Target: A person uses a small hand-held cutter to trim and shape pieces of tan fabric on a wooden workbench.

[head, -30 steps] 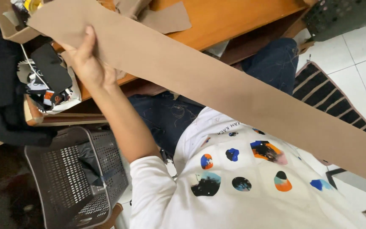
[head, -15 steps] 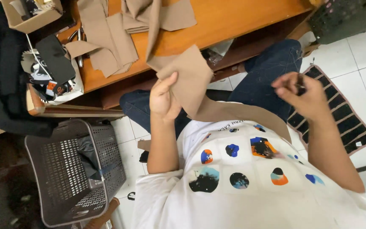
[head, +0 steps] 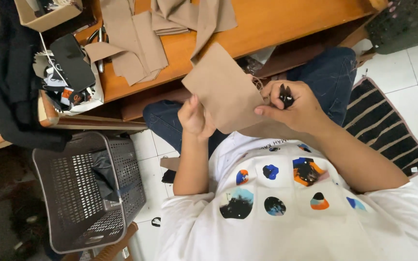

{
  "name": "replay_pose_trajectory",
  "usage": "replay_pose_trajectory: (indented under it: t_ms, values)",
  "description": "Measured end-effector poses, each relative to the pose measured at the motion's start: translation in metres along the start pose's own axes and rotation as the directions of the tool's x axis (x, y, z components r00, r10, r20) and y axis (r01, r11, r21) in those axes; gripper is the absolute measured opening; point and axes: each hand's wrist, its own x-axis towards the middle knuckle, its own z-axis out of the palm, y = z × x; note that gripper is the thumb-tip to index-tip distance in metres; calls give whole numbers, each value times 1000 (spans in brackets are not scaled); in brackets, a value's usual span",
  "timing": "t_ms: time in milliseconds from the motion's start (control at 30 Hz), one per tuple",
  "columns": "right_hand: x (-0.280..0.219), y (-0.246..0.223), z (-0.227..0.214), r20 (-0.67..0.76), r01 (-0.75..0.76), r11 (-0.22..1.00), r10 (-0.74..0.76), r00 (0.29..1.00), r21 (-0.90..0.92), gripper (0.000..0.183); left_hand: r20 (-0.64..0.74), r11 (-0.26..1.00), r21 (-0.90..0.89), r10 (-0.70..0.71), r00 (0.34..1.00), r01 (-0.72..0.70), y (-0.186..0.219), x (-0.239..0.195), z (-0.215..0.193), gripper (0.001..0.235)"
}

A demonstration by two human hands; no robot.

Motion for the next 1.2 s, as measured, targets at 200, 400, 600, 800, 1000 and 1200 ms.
replay_pose_trajectory:
  t_ms: [200,400,600,800,1000,1200]
  values:
    - [-4,-14,2,-184,34,983,-68,981,-180,42,95,989,-145,49,994,-35,-35,-2,-1,56]
    - [-11,-17,1,-290,-24,983,-30,956,-181,42,1,868,490,93,996,-81,-46,-10,5,58]
    - [-15,-20,2,-362,-34,985,-29,932,-167,41,-55,793,608,3,998,31,-52,-22,-35,40]
    - [-14,-21,-6,-447,0,996,41,894,90,40,-26,933,359,-13,1000,21,-48,-21,-32,41]
    - [-12,-25,-9,-473,11,983,79,878,184,38,247,846,530,-82,966,-64,-41,-22,-42,36]
    - [-11,-29,-1,-401,71,969,32,916,239,32,392,758,625,-97,915,-187,-38,-18,-27,25]
